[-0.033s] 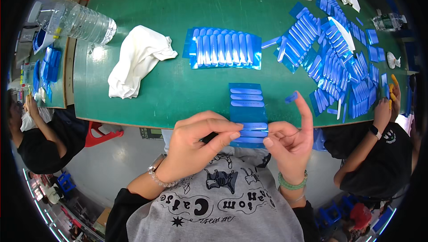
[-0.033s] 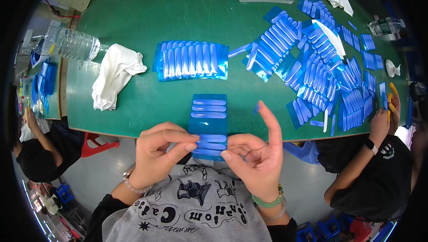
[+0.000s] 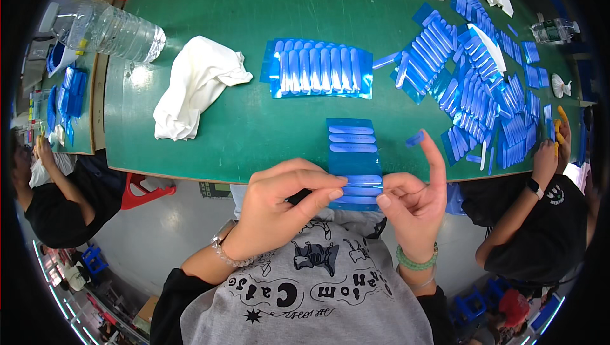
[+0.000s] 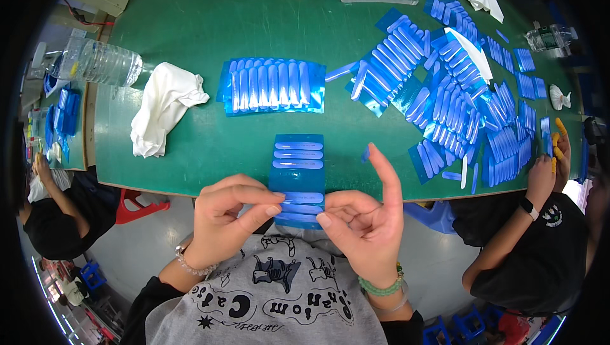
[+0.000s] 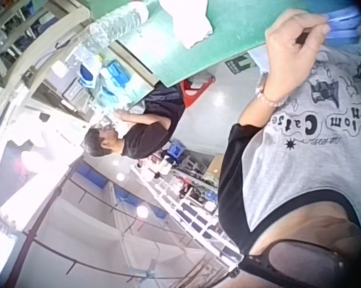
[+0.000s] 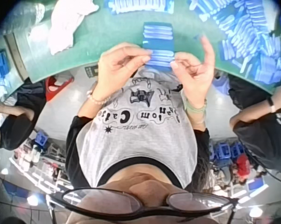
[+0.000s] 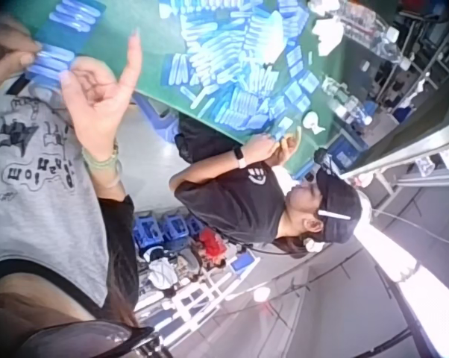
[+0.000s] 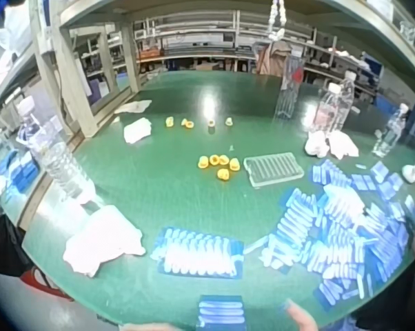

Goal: The person applies adhesive strips onto plastic sheets by hand, arranging, smoothing, and bending the sheets on the table.

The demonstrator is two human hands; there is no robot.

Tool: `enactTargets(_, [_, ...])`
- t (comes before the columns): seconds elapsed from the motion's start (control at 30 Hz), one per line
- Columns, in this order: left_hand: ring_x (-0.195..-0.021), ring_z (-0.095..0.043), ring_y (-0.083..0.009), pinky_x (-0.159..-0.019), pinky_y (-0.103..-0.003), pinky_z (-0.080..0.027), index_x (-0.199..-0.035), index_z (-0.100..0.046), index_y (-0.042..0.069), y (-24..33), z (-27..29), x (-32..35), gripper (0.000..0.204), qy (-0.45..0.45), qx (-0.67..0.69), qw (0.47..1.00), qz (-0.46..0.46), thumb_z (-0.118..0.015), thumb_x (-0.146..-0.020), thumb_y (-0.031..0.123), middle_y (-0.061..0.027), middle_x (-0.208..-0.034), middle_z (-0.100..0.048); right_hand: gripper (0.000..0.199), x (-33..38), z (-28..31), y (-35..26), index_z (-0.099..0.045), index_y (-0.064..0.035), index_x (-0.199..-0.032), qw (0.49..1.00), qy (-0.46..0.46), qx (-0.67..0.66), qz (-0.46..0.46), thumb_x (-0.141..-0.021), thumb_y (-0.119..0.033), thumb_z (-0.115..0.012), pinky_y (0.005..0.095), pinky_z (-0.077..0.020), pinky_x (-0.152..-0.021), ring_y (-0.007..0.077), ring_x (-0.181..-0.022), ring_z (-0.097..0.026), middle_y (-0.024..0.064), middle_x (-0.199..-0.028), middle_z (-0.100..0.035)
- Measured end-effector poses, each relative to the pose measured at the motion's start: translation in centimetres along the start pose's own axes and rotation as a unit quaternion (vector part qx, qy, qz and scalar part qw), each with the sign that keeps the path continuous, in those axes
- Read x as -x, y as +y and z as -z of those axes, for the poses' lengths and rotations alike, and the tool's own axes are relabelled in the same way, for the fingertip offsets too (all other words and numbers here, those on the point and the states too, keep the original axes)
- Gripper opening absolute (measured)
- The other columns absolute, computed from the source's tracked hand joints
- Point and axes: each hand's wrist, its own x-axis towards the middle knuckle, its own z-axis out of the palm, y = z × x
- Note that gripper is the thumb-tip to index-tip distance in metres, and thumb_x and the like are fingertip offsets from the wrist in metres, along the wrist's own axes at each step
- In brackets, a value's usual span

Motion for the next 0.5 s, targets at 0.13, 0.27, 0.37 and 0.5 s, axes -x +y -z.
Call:
enactTargets(0.13, [-0.071,-0.062,-0.0145,-0.06,-0.024,-0.048,-0.09,-0.069,0.0,0.0,0.0,0.1,0.015,-0.007,-0.006,1.0,-0.003,-0.073,-0.075,-0.001,-0.01,-0.082,-0.066,0.084,0.0,0.2,0.2,-0.009,-0.0013,-0.145,1.0,0.007,-0.01,-0.01,-0.08,0.014,-0.059,0.027,-0.0509,-0.079,0.016,-0.087,-0.064,0.0159,-0.091,-0.065])
enactTargets(0.27, [-0.071,-0.062,-0.0153,-0.061,-0.025,-0.048,-0.088,-0.07,-0.001,0.1,0.1,0.0,0.014,-0.02,-0.04,0.999,-0.016,-0.073,-0.075,0.0,-0.0106,-0.085,-0.065,0.083,-0.1,-0.2,0.2,-0.01,-0.0008,-0.144,0.999,0.029,0.006,-0.03,-0.08,0.013,-0.06,0.0262,-0.0507,-0.078,0.0145,-0.085,-0.064,0.0143,-0.089,-0.065])
enactTargets(0.37, [-0.074,-0.062,-0.014,-0.063,-0.025,-0.05,-0.096,-0.068,0.001,-0.7,0.2,0.0,0.019,-0.025,-0.041,0.998,-0.045,-0.072,-0.077,0.0,-0.0094,-0.086,-0.065,0.083,-0.2,-0.2,0.6,-0.011,-0.0007,-0.144,0.999,0.03,0.01,-0.021,-0.08,0.013,-0.06,0.0258,-0.0507,-0.077,0.0139,-0.085,-0.064,0.0137,-0.088,-0.065])
enactTargets(0.5, [-0.081,-0.061,-0.0112,-0.07,-0.025,-0.051,-0.121,-0.052,0.002,-0.3,-1.3,0.0,0.045,-0.012,0.218,0.973,0.067,-0.069,-0.08,-0.001,-0.0082,-0.094,-0.063,0.083,-0.3,0.2,0.8,-0.011,-0.0007,-0.144,0.998,0.022,0.059,-0.008,-0.079,0.013,-0.061,0.0253,-0.0506,-0.076,0.0135,-0.083,-0.064,0.0134,-0.087,-0.065])
